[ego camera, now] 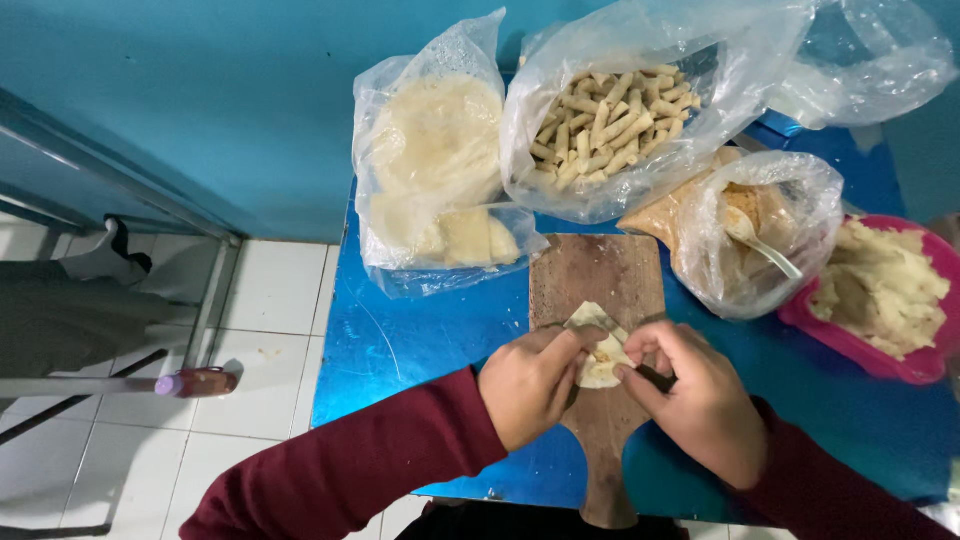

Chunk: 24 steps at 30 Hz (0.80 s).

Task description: The person places filling from a pink container onto thin dough sheets on a wooden board, sprinkles brown powder over the filling using a spoon, and folds or rolls the dough around the filling. They repeat this cycle, stacking finished pieces on the board and taking more dough sheets from a plastic bag.

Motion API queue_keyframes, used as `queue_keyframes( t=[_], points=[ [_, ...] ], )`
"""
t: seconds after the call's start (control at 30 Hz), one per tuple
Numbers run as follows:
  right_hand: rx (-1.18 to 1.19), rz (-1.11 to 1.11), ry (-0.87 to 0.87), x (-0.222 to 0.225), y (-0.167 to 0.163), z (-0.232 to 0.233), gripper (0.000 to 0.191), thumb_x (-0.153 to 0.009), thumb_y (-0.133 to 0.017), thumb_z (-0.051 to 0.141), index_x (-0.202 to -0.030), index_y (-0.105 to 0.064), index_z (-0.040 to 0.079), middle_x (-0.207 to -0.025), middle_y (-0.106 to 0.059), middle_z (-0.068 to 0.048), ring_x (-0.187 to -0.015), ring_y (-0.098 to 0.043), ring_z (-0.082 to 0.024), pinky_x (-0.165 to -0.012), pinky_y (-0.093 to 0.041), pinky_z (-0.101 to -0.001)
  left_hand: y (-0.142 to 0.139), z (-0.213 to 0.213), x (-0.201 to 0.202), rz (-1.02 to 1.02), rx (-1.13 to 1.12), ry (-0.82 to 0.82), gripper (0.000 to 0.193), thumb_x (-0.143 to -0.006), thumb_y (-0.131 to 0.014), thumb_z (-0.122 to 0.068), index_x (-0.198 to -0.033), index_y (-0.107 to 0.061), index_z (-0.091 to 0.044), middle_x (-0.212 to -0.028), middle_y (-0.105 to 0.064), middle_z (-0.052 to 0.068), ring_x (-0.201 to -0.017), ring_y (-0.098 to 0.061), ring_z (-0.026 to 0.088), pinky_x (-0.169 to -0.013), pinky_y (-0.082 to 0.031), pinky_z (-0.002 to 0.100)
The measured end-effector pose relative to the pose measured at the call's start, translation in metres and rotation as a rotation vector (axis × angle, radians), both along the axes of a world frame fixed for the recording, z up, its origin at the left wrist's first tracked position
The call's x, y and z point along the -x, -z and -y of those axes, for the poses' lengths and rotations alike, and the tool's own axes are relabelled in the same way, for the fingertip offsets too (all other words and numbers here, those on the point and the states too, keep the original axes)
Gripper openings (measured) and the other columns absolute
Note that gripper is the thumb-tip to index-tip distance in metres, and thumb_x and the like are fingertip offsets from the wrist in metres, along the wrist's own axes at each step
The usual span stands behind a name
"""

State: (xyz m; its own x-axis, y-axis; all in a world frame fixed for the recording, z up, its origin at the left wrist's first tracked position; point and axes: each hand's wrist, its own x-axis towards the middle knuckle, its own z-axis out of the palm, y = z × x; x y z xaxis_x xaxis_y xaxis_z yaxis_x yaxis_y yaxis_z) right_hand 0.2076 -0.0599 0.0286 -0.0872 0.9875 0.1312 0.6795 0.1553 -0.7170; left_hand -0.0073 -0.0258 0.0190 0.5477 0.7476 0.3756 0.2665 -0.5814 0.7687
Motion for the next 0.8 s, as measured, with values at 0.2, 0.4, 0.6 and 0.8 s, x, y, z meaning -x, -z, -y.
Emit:
queue_keyframes(
  t=[0.2, 0.4, 0.6, 0.8],
  points=[
    [-0.033, -0.191, -0.095, 0.001, 0.004, 0.009, 0.025, -0.085, -0.069, -0.003, -0.108, -0.061, 0.002, -0.097, -0.075, -0.006, -0.086, -0.078, -0.015, -0.073, -0.060, -0.0274, 0.003, 0.002, -0.002, -0.045, -0.061, -0.035, 0.024, -0.096, -0.066, -0.008, -0.120, -0.063, -0.007, -0.100, -0.066, 0.014, -0.096, -0.066, 0.036, -0.082, -0.055, 0.043],
    [-0.106, -0.059, -0.115, 0.005, -0.003, 0.008, 0.023, -0.083, -0.071, -0.001, -0.105, -0.064, 0.002, -0.095, -0.075, -0.006, -0.087, -0.075, -0.020, -0.074, -0.058, -0.0307, 0.007, -0.002, 0.003, -0.146, -0.220, 0.050, 0.014, -0.090, -0.069, -0.005, -0.104, -0.070, -0.007, -0.100, -0.065, 0.010, -0.096, -0.061, 0.031, -0.087, -0.052, 0.039],
    [-0.319, 0.231, -0.251, 0.000, -0.017, 0.001, 0.026, -0.072, -0.078, 0.014, -0.097, -0.074, 0.007, -0.093, -0.071, -0.007, -0.088, -0.063, -0.028, -0.079, -0.049, -0.0381, 0.011, -0.004, 0.002, -0.188, -0.260, 0.025, 0.013, -0.090, -0.068, -0.009, -0.102, -0.071, -0.006, -0.101, -0.065, 0.010, -0.097, -0.061, 0.031, -0.087, -0.053, 0.039],
    [-0.259, 0.216, -0.228, 0.001, -0.012, -0.008, 0.015, -0.082, -0.074, 0.014, -0.096, -0.074, 0.006, -0.094, -0.071, -0.006, -0.092, -0.062, -0.027, -0.083, -0.049, -0.0385, 0.015, -0.008, 0.000, -0.244, -0.324, 0.038, 0.019, -0.094, -0.067, -0.017, -0.108, -0.067, -0.004, -0.102, -0.065, 0.013, -0.099, -0.061, 0.034, -0.089, -0.052, 0.042]
  ],
)
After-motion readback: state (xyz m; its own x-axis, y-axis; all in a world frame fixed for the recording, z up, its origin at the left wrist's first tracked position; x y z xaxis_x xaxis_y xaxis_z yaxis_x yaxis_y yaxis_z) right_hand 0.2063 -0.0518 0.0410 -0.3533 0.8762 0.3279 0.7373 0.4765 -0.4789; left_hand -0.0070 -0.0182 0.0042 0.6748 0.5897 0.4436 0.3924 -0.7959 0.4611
